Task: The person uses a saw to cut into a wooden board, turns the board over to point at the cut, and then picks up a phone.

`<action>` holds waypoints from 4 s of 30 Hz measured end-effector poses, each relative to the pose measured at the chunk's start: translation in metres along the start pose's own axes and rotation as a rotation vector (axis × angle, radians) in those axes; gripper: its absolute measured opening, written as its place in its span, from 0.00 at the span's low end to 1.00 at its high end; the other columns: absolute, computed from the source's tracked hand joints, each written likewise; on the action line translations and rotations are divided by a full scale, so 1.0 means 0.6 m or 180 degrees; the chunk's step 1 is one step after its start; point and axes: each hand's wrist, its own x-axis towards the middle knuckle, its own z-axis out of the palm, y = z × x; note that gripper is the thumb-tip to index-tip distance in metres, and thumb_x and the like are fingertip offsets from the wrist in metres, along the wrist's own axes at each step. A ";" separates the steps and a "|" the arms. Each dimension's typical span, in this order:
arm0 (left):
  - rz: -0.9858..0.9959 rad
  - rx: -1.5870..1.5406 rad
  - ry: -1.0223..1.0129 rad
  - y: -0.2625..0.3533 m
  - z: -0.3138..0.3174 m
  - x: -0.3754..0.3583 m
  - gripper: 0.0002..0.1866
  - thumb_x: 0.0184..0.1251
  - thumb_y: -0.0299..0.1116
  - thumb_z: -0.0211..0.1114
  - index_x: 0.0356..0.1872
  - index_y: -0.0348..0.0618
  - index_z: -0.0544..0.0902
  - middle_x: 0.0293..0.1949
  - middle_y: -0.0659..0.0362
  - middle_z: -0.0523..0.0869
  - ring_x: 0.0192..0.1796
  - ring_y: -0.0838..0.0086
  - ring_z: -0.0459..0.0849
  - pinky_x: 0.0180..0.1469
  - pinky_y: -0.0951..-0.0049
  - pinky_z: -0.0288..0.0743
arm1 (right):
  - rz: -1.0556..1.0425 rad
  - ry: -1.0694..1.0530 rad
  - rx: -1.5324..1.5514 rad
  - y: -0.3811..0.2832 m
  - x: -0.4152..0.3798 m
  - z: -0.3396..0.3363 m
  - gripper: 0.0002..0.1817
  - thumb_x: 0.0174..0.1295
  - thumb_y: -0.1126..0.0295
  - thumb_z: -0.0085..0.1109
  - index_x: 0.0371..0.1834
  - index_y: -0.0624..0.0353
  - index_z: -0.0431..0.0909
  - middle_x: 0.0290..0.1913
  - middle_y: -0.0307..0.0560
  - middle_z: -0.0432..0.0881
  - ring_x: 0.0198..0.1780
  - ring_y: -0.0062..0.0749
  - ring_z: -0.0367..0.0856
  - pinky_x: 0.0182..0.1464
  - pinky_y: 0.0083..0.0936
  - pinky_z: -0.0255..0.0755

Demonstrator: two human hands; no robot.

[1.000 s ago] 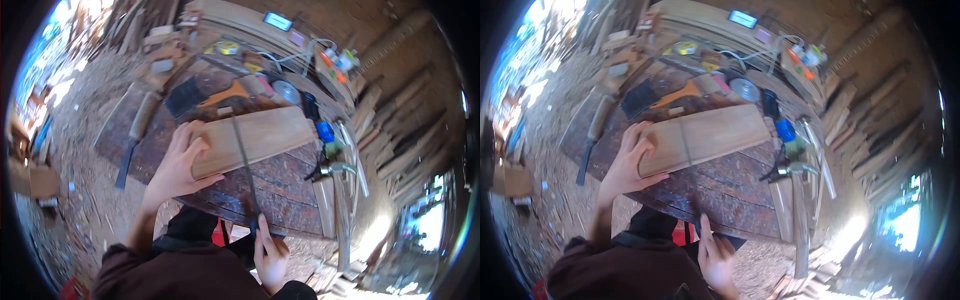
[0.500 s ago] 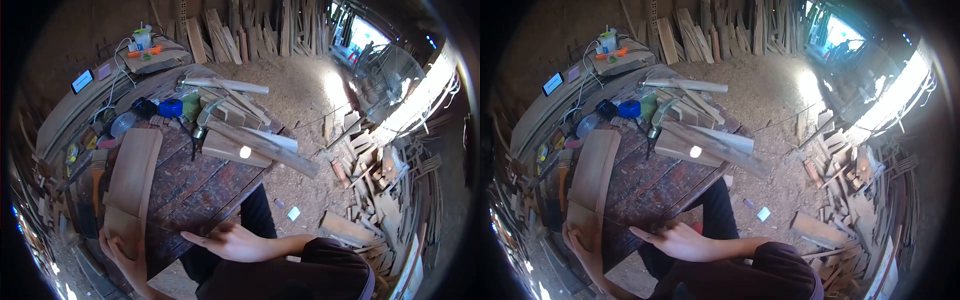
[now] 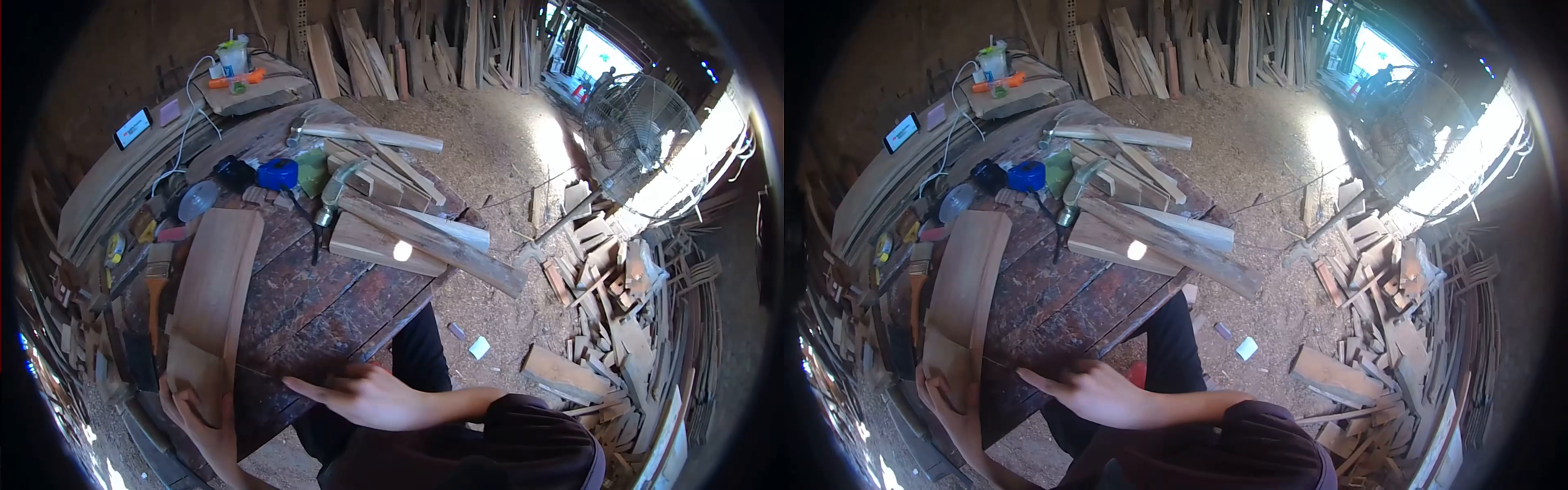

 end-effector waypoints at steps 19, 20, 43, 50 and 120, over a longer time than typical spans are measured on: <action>-0.0081 0.0098 -0.0023 -0.004 -0.003 0.001 0.22 0.56 0.31 0.75 0.41 0.43 0.67 0.72 0.40 0.64 0.74 0.43 0.61 0.71 0.44 0.54 | 0.0105 0.0040 -0.0211 -0.003 -0.026 0.002 0.45 0.54 0.73 0.57 0.80 0.54 0.56 0.17 0.40 0.74 0.21 0.34 0.78 0.33 0.27 0.78; -0.0033 0.0153 -0.0019 -0.003 -0.002 0.001 0.22 0.57 0.31 0.74 0.41 0.42 0.67 0.72 0.40 0.64 0.74 0.43 0.61 0.71 0.43 0.54 | 0.0077 0.0135 -0.0257 -0.004 -0.034 -0.005 0.45 0.54 0.73 0.57 0.80 0.54 0.56 0.17 0.40 0.73 0.21 0.33 0.77 0.33 0.26 0.78; -0.0030 0.0194 -0.0030 -0.006 -0.002 0.001 0.22 0.55 0.30 0.74 0.42 0.43 0.67 0.72 0.42 0.64 0.74 0.43 0.60 0.71 0.43 0.54 | 0.0021 0.0146 -0.0176 -0.006 0.029 0.038 0.42 0.53 0.74 0.58 0.78 0.55 0.63 0.19 0.39 0.70 0.22 0.29 0.74 0.34 0.25 0.74; -0.0148 0.0081 -0.0074 0.000 -0.004 0.003 0.23 0.53 0.29 0.74 0.41 0.42 0.67 0.73 0.41 0.63 0.74 0.43 0.59 0.71 0.43 0.53 | 0.0033 0.0140 -0.0076 -0.007 0.092 0.076 0.43 0.55 0.74 0.57 0.79 0.57 0.59 0.20 0.40 0.74 0.23 0.32 0.77 0.35 0.26 0.76; -0.0273 -0.0131 0.0111 -0.017 0.011 -0.008 0.22 0.53 0.25 0.72 0.43 0.43 0.67 0.74 0.44 0.63 0.76 0.44 0.58 0.75 0.46 0.51 | -0.0229 0.0299 0.0533 0.016 0.021 0.032 0.41 0.52 0.78 0.61 0.75 0.63 0.66 0.27 0.43 0.68 0.28 0.33 0.68 0.37 0.26 0.71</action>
